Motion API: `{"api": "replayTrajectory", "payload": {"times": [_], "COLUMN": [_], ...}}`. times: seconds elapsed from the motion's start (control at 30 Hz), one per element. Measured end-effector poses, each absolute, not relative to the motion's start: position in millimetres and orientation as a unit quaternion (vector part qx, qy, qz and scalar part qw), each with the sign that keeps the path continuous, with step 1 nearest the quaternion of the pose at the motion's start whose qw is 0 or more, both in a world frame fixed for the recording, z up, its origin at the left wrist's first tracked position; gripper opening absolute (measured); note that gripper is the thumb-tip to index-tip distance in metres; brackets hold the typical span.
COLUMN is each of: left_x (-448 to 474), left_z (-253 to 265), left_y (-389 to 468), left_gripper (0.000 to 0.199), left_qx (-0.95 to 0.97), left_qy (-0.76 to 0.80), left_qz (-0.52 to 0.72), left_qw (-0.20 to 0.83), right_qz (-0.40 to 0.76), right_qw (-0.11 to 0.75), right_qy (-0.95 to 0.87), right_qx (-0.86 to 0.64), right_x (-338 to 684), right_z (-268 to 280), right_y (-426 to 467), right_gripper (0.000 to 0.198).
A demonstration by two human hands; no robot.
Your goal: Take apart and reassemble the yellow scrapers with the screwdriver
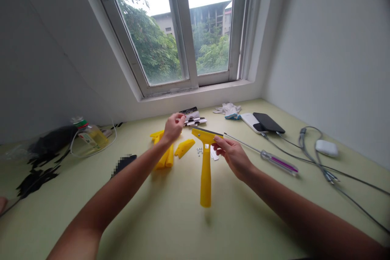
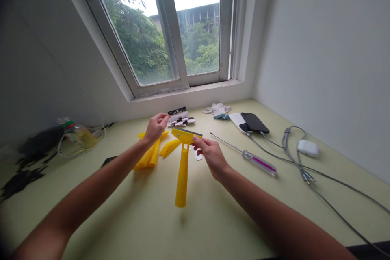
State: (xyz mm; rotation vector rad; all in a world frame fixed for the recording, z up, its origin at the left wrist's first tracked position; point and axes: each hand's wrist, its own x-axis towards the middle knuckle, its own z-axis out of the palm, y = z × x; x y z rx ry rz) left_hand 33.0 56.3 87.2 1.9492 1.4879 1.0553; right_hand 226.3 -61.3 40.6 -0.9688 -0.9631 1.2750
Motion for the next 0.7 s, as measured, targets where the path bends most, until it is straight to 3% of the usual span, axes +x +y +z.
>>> {"api": "replayTrajectory", "payload": {"times": [0.1,0.2,0.3,0.37,0.47,0.57,0.7], "left_x": [28.6,28.3,26.3,19.5,5.9,-0.4,-0.5], "left_z": [58.4,37.6,39.0,45.0,46.1,37.4,29.2], "left_y": [-26.2,-78.4,-84.3,-73.5,-58.0,-53.4,-54.3], "left_gripper": [0.051,0.05,0.038,0.033,0.038,0.036,0.044], "left_qx": [0.619,0.483,0.434,0.442,0.47,0.491,0.566], "left_qy": [0.353,0.24,0.246,0.279,0.324,0.358,0.399], "left_qz": [0.352,0.282,0.331,0.377,0.394,0.349,0.278], "left_qw": [0.606,0.793,0.801,0.764,0.721,0.713,0.666], "right_qz": [0.566,0.566,0.518,0.356,0.086,0.091,0.084], "right_qw": [0.601,0.546,0.316,0.191,0.101,0.019,0.032], "right_qy": [-0.399,-0.465,-0.649,-0.727,-0.679,-0.671,-0.686], "right_qx": [-0.399,-0.407,-0.458,-0.555,-0.722,-0.735,-0.722], "right_x": [211.7,208.5,239.1,275.8,335.6,378.5,397.5], "right_z": [43.4,50.6,62.6,67.5,60.5,40.3,22.5], "right_y": [-60.6,-56.7,-55.3,-58.1,-66.7,-78.0,-86.8], "right_gripper": [0.037,0.046,0.056,0.065,0.08,0.079,0.051]}}
